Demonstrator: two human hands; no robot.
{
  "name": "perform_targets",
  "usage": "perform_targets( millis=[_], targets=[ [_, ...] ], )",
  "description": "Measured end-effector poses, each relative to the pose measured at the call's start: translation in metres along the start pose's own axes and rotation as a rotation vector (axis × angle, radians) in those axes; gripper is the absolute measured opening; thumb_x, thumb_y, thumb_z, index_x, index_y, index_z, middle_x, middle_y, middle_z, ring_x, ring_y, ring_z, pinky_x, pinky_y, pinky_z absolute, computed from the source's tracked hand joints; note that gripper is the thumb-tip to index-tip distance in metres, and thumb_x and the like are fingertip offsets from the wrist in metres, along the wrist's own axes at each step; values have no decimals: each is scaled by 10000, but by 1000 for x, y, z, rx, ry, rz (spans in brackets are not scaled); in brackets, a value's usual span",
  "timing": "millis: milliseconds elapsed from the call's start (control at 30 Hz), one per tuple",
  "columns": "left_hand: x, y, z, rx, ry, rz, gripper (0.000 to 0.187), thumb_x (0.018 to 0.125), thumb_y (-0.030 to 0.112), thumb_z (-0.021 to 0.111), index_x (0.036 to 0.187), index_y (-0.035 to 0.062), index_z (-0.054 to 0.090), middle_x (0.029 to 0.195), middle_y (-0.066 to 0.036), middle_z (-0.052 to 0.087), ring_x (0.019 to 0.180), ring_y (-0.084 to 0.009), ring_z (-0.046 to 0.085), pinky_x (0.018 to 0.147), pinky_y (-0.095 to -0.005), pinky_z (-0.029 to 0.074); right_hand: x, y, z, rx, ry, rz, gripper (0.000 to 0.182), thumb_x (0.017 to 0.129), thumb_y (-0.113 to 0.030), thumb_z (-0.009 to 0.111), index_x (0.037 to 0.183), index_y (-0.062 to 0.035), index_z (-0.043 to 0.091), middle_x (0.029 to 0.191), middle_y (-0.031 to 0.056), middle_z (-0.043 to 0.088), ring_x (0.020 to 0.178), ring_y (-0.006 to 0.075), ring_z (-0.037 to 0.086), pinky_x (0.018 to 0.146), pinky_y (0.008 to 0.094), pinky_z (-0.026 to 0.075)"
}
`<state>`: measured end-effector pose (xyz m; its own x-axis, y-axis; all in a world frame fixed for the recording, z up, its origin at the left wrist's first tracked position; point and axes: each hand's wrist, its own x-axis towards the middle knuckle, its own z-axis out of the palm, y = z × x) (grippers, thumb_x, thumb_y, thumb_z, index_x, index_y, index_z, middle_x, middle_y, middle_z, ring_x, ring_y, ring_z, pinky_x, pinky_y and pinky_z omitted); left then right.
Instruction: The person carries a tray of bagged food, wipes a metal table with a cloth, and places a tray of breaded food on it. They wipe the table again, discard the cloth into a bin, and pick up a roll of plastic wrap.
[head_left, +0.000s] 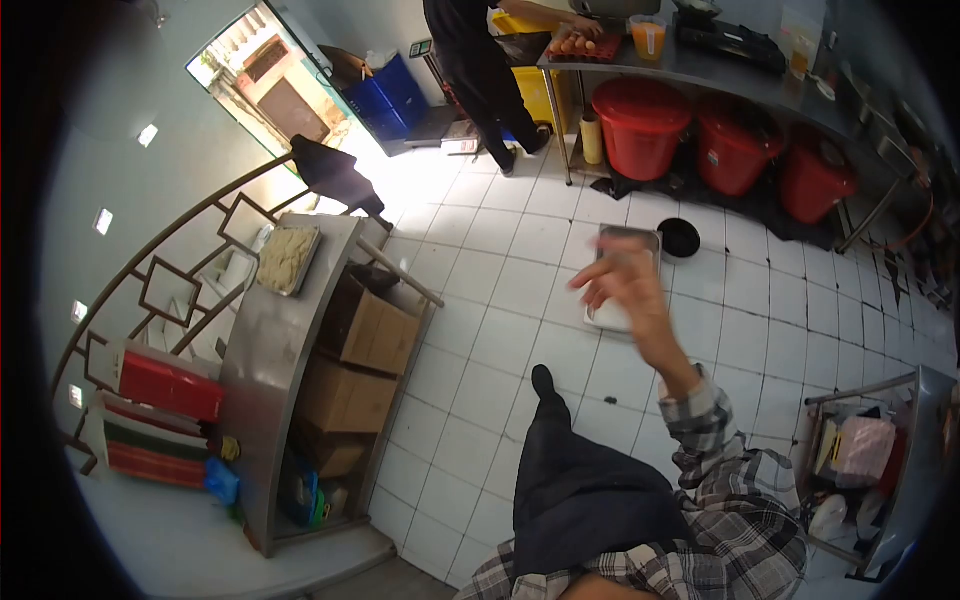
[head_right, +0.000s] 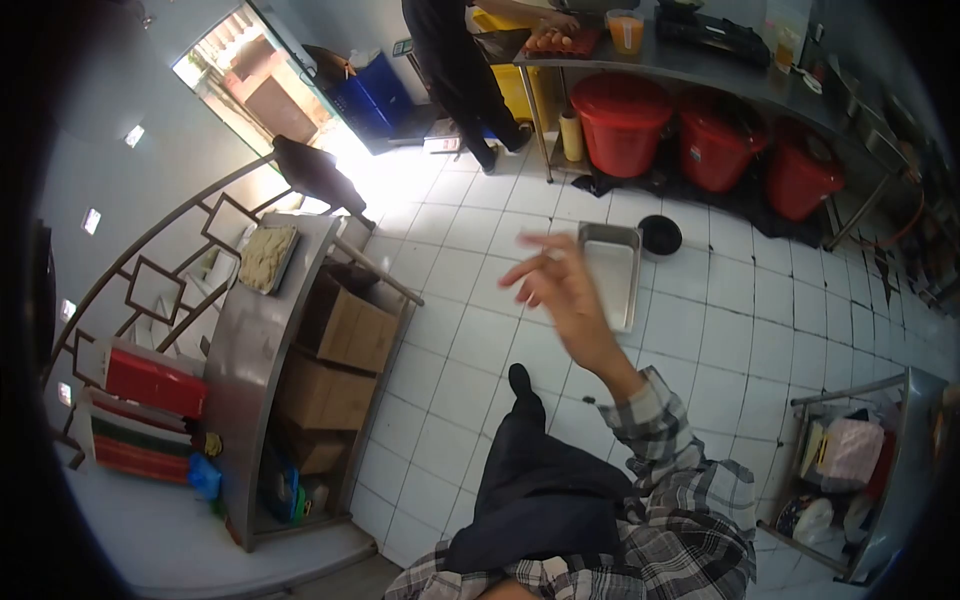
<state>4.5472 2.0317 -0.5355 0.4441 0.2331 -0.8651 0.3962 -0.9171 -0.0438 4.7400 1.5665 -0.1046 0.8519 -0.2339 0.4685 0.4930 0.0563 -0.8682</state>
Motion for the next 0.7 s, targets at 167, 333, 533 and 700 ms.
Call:
perform_targets(
  millis=[167,333,533,700],
  targets=[
    [37,63,-74,-55,26,-94,318,833,247,469,1089,160,637,1229,-164,497,1112,-399,476,950,-595,322,63,220,-34,-429,-159,329,289,888,-52,476,1175,-67,445,904,70,636,721,102,540,660,239,438],
    [59,132,-184,-107,88,-176,300,838,224,469,1074,166,645,1215,-156,505,1104,-398,482,942,-603,325,126,353,-102,-300,123,805,251,867,-57,446,1116,-60,476,902,76,642,713,114,569,625,255,458],
    [90,247,-326,-161,320,-289,281,847,201,470,1057,167,653,1195,-147,511,1098,-379,492,933,-599,340,237,435,-225,-405,403,664,246,866,-71,449,1110,-46,458,938,87,651,733,111,567,620,234,451],
    [101,374,-391,-377,426,-274,284,849,223,477,1058,149,653,1154,-163,524,1088,-339,513,949,-528,376,384,515,-346,-452,408,687,255,877,-97,493,1121,-57,429,950,96,647,840,135,606,665,269,473]
  ],
)
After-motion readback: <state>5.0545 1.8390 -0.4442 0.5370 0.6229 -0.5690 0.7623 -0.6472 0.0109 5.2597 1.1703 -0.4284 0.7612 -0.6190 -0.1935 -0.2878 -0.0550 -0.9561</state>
